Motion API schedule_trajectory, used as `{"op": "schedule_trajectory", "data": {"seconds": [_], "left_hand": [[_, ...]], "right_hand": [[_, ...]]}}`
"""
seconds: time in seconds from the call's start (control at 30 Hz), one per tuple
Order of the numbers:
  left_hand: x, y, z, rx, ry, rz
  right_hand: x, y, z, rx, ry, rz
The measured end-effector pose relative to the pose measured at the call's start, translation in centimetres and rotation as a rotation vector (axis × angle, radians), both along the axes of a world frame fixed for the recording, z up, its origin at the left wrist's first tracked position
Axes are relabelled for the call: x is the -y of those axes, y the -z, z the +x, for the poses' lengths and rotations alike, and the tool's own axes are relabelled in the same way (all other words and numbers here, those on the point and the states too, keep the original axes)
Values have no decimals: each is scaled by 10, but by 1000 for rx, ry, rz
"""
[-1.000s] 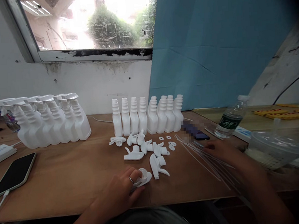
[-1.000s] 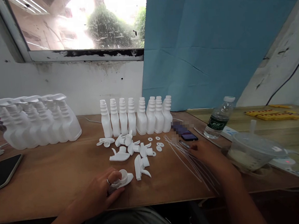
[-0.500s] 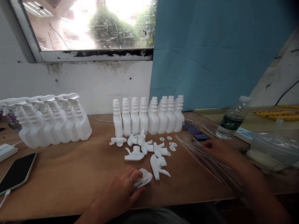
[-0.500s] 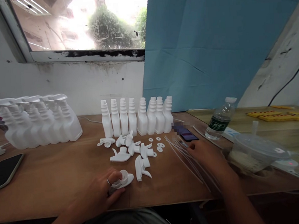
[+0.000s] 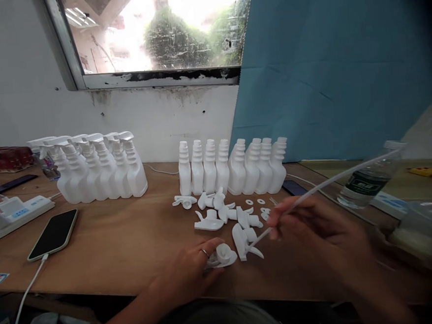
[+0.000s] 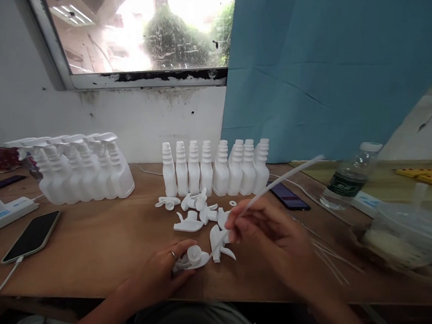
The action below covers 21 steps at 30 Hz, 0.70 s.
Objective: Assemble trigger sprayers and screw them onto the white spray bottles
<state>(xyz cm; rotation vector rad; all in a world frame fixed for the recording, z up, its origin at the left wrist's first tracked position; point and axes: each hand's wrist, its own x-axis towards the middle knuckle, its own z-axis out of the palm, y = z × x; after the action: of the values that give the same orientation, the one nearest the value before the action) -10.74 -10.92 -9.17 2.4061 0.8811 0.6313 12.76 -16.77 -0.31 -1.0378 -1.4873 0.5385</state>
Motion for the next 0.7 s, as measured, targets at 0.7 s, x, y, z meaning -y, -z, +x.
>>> {"op": "schedule_trajectory", "data": {"seconds": [0.7], "left_hand": [[-2,5,-2,32,32,60]], "right_hand": [[-30,19,-26,34,-185,-42]]}}
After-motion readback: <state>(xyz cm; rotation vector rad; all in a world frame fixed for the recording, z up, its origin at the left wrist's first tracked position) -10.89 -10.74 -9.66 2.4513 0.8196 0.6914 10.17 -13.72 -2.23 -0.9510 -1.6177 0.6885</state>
